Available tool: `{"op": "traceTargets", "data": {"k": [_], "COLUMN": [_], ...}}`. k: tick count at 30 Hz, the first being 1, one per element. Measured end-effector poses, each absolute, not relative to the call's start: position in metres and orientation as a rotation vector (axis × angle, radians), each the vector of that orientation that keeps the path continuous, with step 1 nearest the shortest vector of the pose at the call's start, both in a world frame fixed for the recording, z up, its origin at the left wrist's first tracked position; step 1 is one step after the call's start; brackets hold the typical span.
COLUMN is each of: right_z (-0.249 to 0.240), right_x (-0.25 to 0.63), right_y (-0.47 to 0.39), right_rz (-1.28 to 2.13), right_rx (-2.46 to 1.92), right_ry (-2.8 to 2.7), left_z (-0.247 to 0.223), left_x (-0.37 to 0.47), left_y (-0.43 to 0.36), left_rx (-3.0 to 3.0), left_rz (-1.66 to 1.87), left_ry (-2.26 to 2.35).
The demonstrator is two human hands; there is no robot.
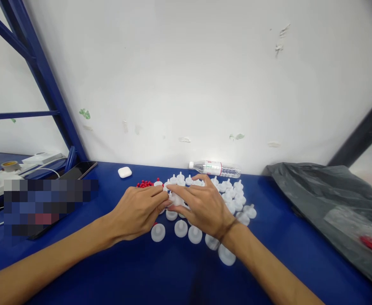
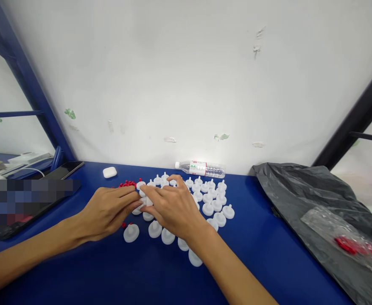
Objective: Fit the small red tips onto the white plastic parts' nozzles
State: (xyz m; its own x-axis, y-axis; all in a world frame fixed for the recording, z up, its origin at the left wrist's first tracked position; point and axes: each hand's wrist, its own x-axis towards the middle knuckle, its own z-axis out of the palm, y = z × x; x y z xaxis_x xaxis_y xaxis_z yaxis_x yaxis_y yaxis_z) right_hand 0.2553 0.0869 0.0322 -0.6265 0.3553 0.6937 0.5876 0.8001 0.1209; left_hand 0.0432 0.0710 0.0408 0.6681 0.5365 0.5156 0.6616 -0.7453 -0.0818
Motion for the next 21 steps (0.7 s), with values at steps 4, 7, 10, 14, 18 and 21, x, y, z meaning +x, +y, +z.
{"op": "traceTargets", "data": {"k": [4,7,10,14,18,21], "right_z": [0.046,0.053,0.052,0.042,0.034,0.030], "right_x": [0.287,0.328,0.350,0.333,0.307,0.300], "right_y": [0.102,0.120,0.131,0.130,0.123,0.120], "right_rz": [-0.617,-0.546,-0.302,-0.375,-0.396,-0.400], "right_rx": [-0.786,-1.193,-1.334,-1.202,-1.010,-0.944], "right_ry": [-2.202,-1.872,-1.704,-1.884,-2.107,-2.209], "left_z": [0.056,0.067,0.067,0.052,0.046,0.050], "left_x": [0.036,0.020,0.004,-0.008,-0.011,-0.009], "left_y": [0.072,0.088,0.112,0.133,0.135,0.133], "left_rx": [-2.636,-2.445,-2.326,-2.391,-2.434,-2.408], "left_rz": [-1.140,-1.215,-0.805,-0.514,-0.422,-0.431], "left_ry": [-1.298,-1.568,-1.667,-1.756,-1.778,-1.807]}}
